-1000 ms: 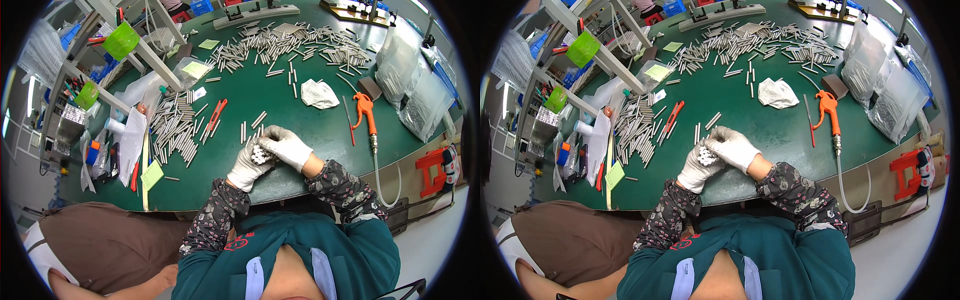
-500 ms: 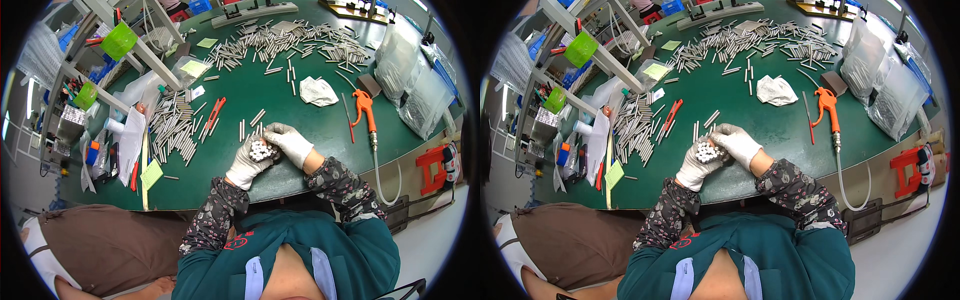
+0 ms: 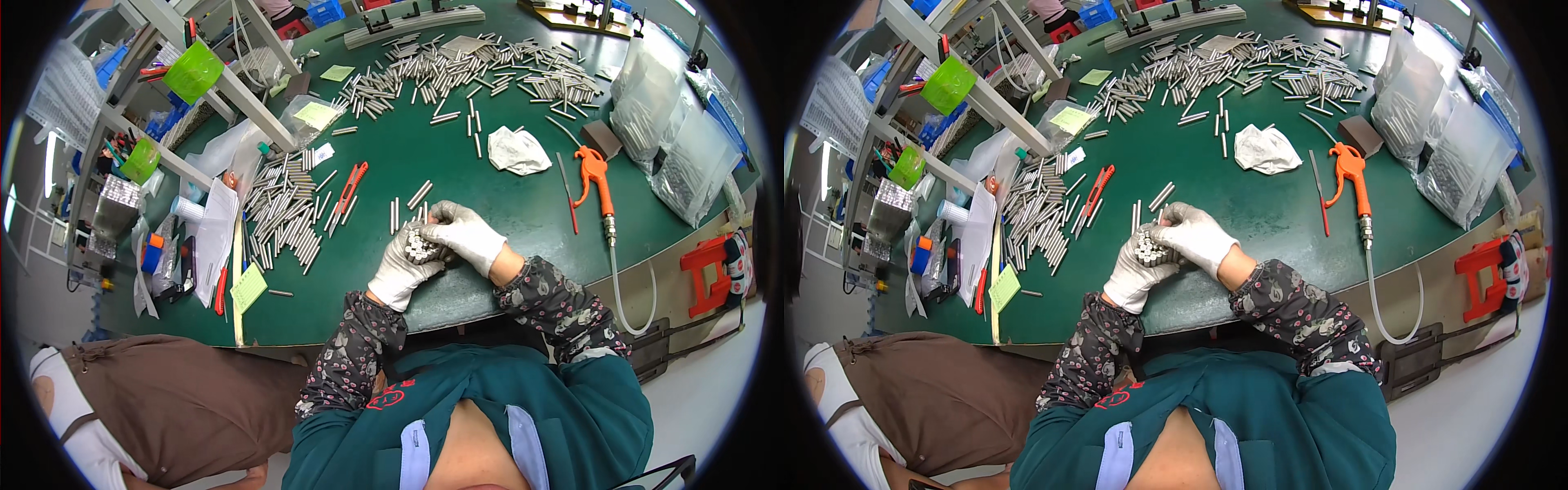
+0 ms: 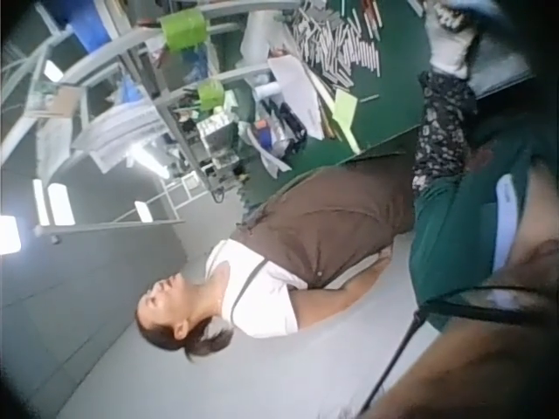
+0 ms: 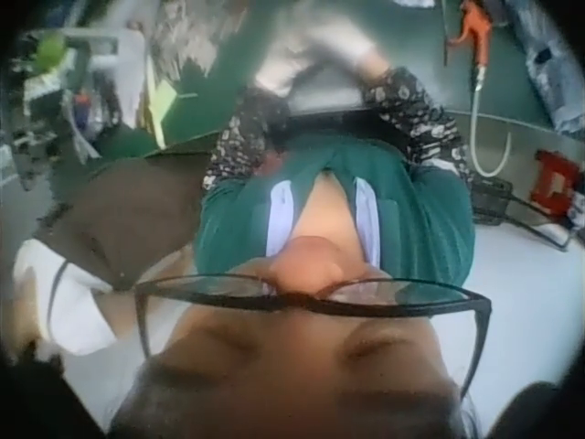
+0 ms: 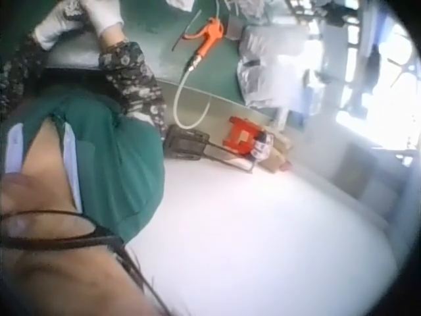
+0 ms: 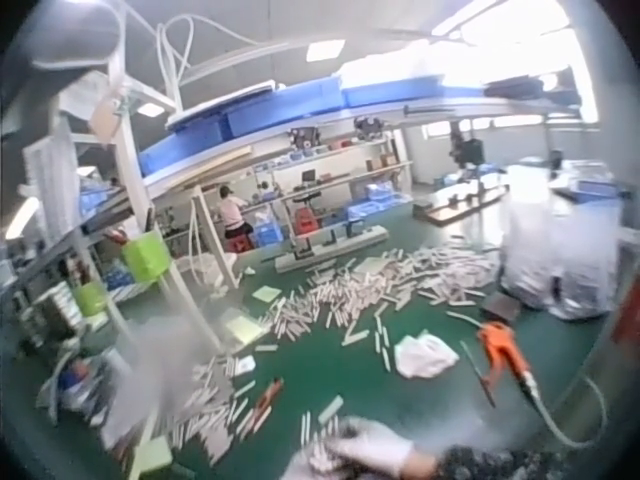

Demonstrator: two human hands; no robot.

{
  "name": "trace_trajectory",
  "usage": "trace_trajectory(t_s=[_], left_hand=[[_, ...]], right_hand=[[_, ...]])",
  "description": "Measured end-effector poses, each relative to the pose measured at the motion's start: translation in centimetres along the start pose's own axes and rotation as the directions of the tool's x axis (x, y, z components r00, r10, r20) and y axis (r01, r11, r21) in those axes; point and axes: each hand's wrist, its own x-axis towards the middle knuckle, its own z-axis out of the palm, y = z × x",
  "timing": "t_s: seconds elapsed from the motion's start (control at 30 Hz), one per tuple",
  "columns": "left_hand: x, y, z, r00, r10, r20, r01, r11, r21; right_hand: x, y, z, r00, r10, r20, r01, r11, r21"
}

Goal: The recorder is manually inserting small metal pins into a circular assembly jig at a factory workbench and then uses a sanding block to level or deburr them.

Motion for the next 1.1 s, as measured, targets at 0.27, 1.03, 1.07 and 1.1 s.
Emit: trace_trajectory(t_s=[0.27, 1.03, 1.07, 1.1], left_hand=[[-0.1, 0.0, 0.0, 1.000, 0.005, -0.020, -0.003, 0.996, 0.085], [0.0, -0.2, -0.2, 0.999, 0.031, -0.036, -0.024, 0.983, 0.182], [0.1, -0.2, -0.2, 0.999, 0.030, -0.036, -0.023, 0.983, 0.180], [0.1, -0.2, -0.2, 0.999, 0.040, -0.035, -0.033, 0.980, 0.197]], right_hand=[[0.6, 0.1, 0.1, 0.999, 0.028, 0.040, -0.028, 1.000, -0.008], [0.5, 1.6, 0.7, 0.949, -0.262, -0.173, 0.220, 0.948, -0.231], [0.4, 1.5, 0.7, 0.949, -0.261, -0.174, 0.218, 0.948, -0.231], [0.2, 1.4, 0.8, 0.954, -0.246, -0.171, 0.205, 0.952, -0.229]])
